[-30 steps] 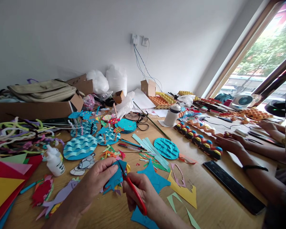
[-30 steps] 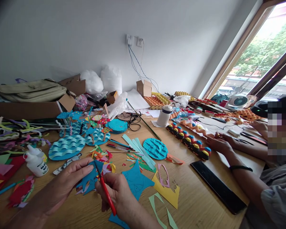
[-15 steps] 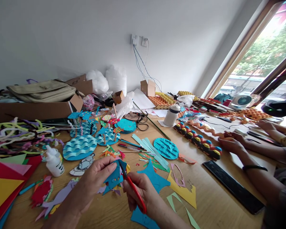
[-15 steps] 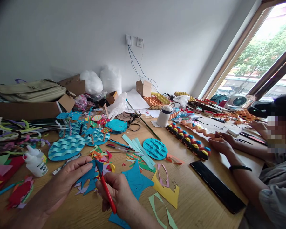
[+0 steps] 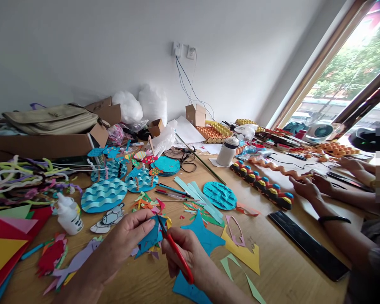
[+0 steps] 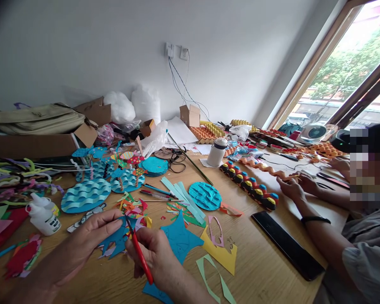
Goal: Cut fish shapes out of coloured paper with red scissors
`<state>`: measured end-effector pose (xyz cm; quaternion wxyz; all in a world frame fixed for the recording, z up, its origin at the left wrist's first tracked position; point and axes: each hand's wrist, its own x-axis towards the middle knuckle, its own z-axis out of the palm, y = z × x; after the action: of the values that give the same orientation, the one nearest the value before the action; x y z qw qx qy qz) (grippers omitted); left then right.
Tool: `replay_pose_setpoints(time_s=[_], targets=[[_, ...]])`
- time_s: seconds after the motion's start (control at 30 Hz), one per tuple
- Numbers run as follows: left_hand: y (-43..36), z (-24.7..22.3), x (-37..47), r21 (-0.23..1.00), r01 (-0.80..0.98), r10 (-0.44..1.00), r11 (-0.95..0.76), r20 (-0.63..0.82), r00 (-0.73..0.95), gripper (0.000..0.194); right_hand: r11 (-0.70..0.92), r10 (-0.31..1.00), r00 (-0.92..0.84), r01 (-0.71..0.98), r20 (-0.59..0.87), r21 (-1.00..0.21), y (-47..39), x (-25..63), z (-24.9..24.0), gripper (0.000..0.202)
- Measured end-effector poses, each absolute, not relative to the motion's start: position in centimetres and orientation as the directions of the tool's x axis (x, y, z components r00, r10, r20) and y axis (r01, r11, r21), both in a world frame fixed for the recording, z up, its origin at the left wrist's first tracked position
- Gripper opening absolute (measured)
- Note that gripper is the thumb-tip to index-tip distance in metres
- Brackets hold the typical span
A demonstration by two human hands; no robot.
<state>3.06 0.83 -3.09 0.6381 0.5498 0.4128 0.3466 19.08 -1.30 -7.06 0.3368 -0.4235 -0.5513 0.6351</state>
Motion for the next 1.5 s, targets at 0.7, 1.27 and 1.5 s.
replay_pose_setpoints(time_s=[0.7, 1.27, 1.5], targets=[[1.4, -2.7, 2.5, 0.972, 0.047, 0.942, 0.23, -0.235, 0.24, 0.02, -0.248, 0.864, -0.423, 0.118, -0.274, -0.962, -0.7, 19.3, -7.5, 0.04], [1.4, -4.0, 4.3, 0.991, -0.033, 0.98, 0.128, -0.121, 0.16, 0.018, -0.03, 0.989, -0.148, -0.166, -0.006, -0.986, 0.8, 18.1, -4.9, 0.028], [1.4, -4.9, 5.0, 0.988, -0.03, 0.974, 0.151, -0.144, 0.178, 0.029, -0.042, 0.995, -0.102, -0.233, -0.018, -0.972, 0.6, 18.1, -5.1, 0.027]])
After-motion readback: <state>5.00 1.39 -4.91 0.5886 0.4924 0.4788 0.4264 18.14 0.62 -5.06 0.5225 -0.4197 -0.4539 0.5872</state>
